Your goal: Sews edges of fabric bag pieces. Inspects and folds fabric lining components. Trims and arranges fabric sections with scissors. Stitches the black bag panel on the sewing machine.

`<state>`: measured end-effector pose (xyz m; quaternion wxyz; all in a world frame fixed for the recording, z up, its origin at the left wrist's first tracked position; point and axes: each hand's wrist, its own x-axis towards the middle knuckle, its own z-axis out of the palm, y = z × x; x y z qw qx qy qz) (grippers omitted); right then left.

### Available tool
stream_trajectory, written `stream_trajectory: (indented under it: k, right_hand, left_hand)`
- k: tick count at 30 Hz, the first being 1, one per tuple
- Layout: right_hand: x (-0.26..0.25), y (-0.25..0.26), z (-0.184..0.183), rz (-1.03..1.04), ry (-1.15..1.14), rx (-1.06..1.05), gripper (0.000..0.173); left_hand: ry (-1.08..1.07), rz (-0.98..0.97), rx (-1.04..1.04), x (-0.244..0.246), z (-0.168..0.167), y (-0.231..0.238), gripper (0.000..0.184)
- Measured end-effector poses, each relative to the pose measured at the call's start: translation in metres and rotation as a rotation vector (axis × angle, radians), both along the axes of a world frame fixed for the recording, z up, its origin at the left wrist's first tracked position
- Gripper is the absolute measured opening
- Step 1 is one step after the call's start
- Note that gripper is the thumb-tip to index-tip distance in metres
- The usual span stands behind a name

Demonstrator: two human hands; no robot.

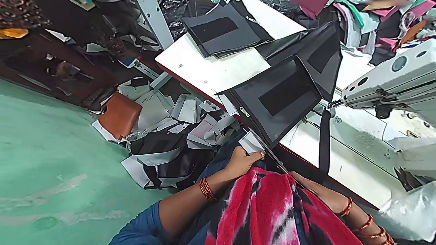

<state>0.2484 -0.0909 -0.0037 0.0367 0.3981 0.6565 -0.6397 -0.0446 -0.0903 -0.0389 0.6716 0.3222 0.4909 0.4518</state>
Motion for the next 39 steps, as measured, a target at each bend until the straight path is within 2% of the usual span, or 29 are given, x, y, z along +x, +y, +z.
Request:
stream_trajectory:
  k: [12,15,20,24,30,39]
  right_hand:
    - [-0.003,-0.007,-0.001,-0.082,-0.028,0.113,0.055]
    - [0.000,-0.008,-0.005,-0.090,-0.011,0.133,0.059]
    - [-0.003,-0.015,-0.006,-0.147,0.031,0.098,0.053]
    - [-0.007,-0.018,-0.001,-0.114,-0.024,0.113,0.053]
    - [-0.009,-0.020,0.002,-0.050,0.072,0.004,0.070]
    - [-0.024,-0.010,-0.004,-0.057,0.035,0.025,0.060]
  left_hand:
    - [0.014,0.027,-0.031,0.002,0.005,-0.001,0.014]
    - [0.014,0.032,-0.019,0.003,0.003,-0.002,0.015]
    - [0.021,0.011,-0.034,0.001,0.003,-0.001,0.016]
    - [-0.015,0.091,-0.021,0.000,0.002,0.001,0.020]
    - [0.001,0.112,0.055,0.000,-0.003,0.002,0.019]
    - [0.031,0.087,0.101,0.000,-0.007,-0.001,0.018]
